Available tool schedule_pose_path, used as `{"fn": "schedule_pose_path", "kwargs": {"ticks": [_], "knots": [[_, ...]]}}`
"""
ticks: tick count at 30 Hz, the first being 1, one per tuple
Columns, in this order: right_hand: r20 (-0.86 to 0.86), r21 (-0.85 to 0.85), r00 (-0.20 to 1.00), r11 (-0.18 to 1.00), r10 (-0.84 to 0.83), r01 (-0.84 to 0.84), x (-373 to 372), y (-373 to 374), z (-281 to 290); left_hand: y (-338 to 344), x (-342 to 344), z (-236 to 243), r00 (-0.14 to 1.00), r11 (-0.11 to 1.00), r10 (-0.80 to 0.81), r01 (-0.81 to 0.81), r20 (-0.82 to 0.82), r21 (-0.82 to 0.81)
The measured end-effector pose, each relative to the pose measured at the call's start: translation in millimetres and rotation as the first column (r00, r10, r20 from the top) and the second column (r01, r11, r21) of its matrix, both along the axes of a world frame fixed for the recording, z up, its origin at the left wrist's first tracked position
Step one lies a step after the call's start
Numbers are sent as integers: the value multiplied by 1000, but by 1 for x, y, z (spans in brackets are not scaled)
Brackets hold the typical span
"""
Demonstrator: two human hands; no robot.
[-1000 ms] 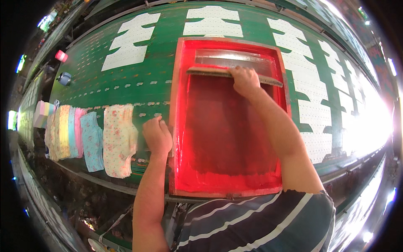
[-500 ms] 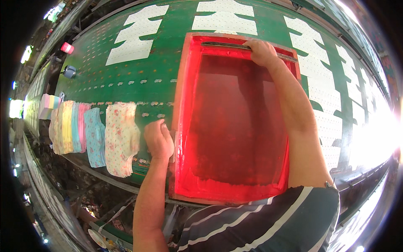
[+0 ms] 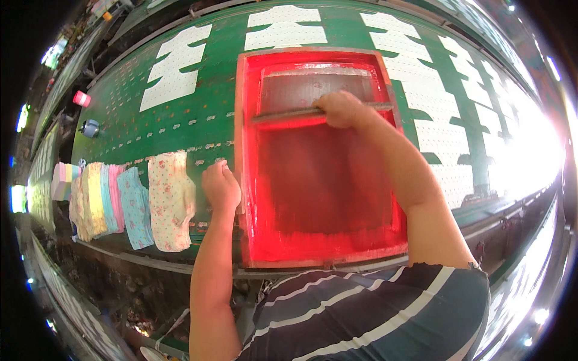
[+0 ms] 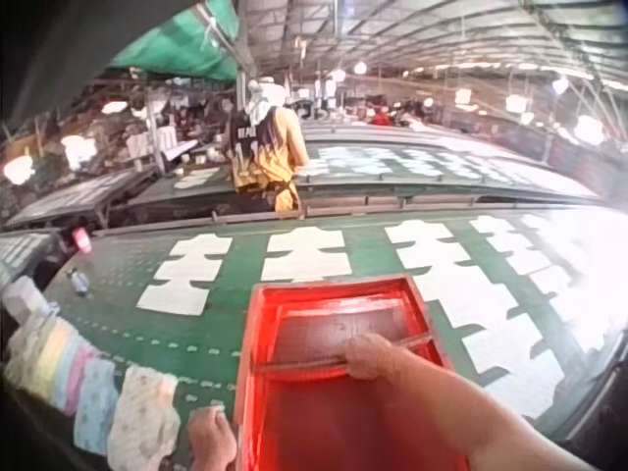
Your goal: The person repeatedly positions a red screen-printing frame over white fabric pieces on a green conveyor and uses a squeegee to pull ink across the screen. The person moves the frame to successive pieces along the line and continues the same squeegee strokes throughout the clip.
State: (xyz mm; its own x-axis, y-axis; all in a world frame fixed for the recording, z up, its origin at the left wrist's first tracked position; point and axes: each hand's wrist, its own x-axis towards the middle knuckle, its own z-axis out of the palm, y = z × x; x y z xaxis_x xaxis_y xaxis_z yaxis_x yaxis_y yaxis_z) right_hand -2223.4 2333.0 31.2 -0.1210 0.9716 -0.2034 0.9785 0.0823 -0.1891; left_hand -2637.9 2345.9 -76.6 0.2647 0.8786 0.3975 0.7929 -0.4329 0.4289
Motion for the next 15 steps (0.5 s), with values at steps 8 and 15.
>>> {"fn": "schedule_pose_path", "kwargs": {"ticks": [8,15], "knots": [[-68,-6,998,1000,0,-1,-95,-163,7,-1,-1,-6,997,999,-12,8,78,54],[81,-126,997,992,-7,17,-164,-290,5,5,0,-23,994,1000,5,-8,112,25]]}}
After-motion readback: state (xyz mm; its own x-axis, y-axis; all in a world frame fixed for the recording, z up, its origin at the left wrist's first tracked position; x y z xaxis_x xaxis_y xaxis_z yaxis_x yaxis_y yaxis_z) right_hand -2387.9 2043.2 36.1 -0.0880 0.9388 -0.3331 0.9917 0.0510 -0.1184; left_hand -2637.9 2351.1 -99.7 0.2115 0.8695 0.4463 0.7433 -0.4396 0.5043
